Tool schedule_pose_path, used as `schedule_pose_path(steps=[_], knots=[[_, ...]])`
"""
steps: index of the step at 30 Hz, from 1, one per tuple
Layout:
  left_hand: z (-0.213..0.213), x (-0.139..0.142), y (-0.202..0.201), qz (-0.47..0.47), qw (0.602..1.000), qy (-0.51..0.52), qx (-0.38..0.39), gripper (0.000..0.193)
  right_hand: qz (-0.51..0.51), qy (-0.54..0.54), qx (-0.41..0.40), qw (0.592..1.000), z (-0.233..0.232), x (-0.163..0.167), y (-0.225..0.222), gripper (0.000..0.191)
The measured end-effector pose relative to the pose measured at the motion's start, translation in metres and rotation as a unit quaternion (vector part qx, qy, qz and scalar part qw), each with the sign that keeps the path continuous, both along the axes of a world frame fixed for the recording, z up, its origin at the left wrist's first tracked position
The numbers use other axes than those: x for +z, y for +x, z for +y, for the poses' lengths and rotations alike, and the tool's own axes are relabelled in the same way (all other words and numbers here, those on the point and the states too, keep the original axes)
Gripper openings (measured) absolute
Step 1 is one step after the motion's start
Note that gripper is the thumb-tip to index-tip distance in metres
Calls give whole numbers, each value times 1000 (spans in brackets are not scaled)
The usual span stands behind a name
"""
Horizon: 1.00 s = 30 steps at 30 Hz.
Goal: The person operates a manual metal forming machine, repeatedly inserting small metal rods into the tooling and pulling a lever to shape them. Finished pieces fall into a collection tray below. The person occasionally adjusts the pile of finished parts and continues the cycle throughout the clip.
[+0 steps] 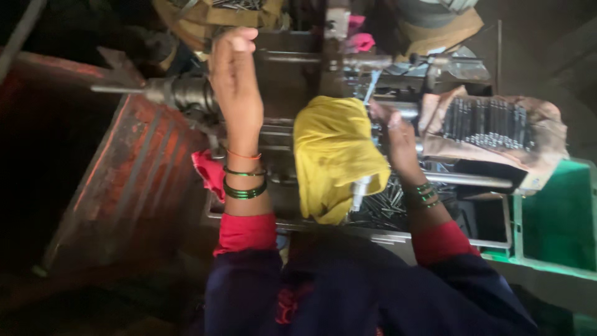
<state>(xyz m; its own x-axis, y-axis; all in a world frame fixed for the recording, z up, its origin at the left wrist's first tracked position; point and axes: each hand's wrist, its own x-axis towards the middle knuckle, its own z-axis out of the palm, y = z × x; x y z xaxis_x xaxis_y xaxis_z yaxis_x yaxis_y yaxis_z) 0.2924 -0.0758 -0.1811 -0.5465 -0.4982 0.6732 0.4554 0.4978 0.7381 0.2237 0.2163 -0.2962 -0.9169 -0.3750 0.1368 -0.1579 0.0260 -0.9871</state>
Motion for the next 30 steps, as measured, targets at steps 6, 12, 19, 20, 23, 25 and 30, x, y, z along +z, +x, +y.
schedule_pose_path(steps=[6, 12, 19, 20, 23, 25, 30], knots=[[36, 13, -13, -77, 914, -358, 175, 21, 105, -4, 35, 994, 9, 10, -7, 62], [27, -7, -24, -153, 858, -458, 174, 34, 116, -67, 117, 984, 24, 19, -8, 56], [27, -24, -24, -146, 828, -502, 202, 35, 236, 53, 76, 967, 78, 25, 2, 48], [27, -23, -25, -140, 823, -510, 207, 35, 278, 90, 52, 955, 90, 27, 1, 46], [26, -21, -28, -132, 813, -526, 212, 36, 307, 120, -50, 943, 133, 33, -7, 39], [28, -20, -28, -134, 809, -530, 217, 36, 307, 119, -125, 936, 164, 35, -20, 31], [29, -19, -26, -145, 817, -519, 205, 35, 369, 320, -315, 814, 232, 31, -55, 16]])
